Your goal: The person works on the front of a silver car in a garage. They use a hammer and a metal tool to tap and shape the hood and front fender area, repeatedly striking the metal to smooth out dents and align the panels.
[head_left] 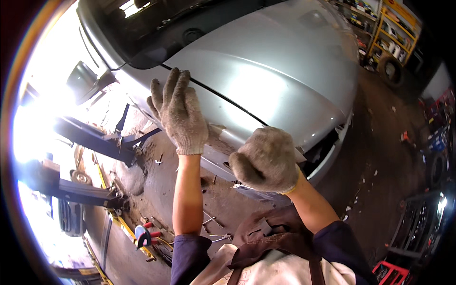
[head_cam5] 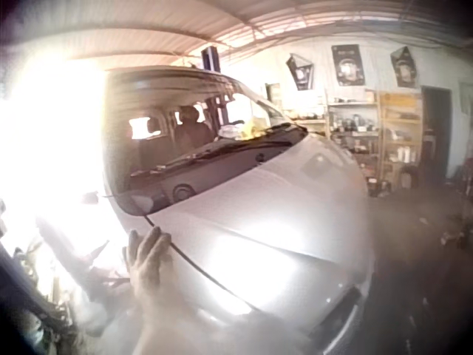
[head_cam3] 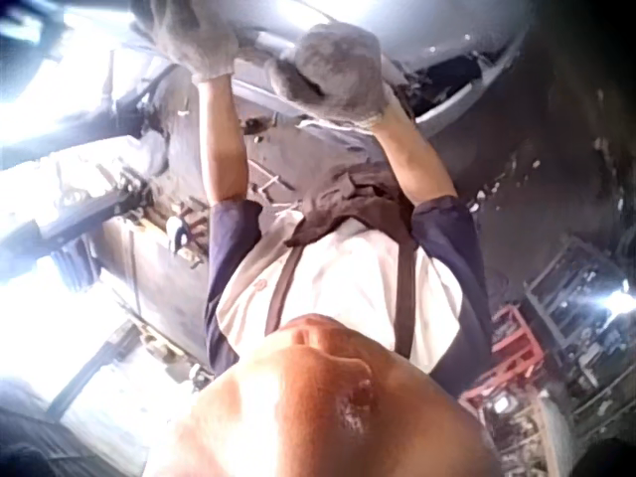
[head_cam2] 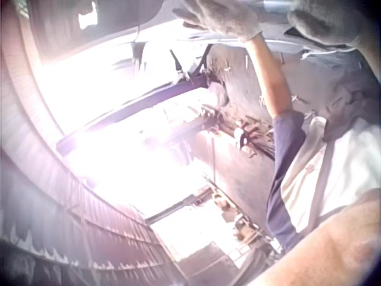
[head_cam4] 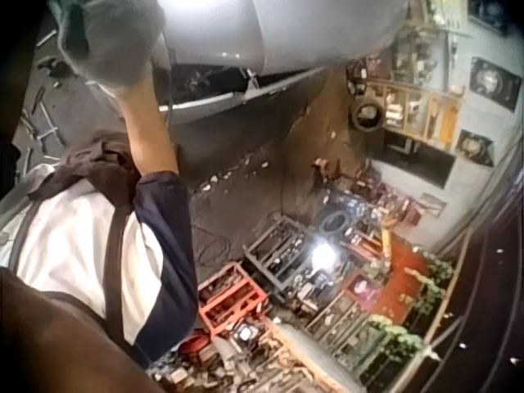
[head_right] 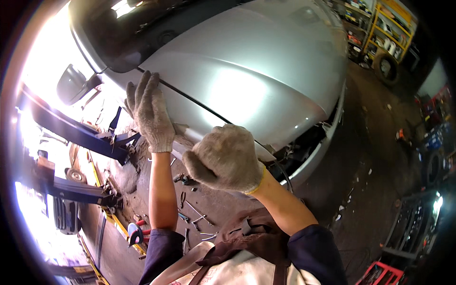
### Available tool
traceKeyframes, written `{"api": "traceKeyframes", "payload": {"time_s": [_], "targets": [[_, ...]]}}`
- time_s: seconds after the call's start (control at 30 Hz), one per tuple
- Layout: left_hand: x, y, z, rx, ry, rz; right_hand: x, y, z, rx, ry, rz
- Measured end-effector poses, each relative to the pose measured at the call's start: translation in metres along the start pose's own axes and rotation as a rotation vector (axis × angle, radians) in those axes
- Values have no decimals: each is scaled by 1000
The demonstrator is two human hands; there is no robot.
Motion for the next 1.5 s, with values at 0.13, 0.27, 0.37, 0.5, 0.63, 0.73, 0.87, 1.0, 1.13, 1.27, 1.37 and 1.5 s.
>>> {"api": "traceKeyframes", "payload": {"time_s": [0.13,0.27,0.37,0.5,0.63,0.73,0.87,1.0,1.13,1.27,1.37,1.5], "targets": [[-5,-4,-5,43,-57,-54,-13,39,26,-449,-243,-257],[4,-3,-9,32,-56,-75,-22,52,74,-451,-19,-646],[5,-3,-5,42,-62,-88,18,20,94,-744,-553,-301],[5,-2,2,52,-57,-104,12,16,72,-536,152,-76],[2,-4,-7,64,-15,-123,-32,26,37,-363,534,-236],[4,-4,-8,60,-22,-145,-48,32,36,-259,374,-292],[4,-1,-10,47,-65,-153,-52,20,68,-227,463,-254],[8,-1,-4,30,-69,-175,-16,-2,152,-439,1041,-20],[13,4,4,59,-123,-151,-37,16,82,-492,825,-96],[2,-5,-7,40,-76,-140,-48,12,43,-282,597,-254],[-2,-4,-15,53,-79,-139,-50,10,52,-259,626,-230],[10,-3,-12,60,-99,-141,-32,-9,117,-294,716,-92]]}}
Point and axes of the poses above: each hand's wrist, its own y-axis away from the middle knuckle, its own z-axis out of the back of the hand, x = y × z, the point moved 4 cm from there along -y, towards the middle knuckle
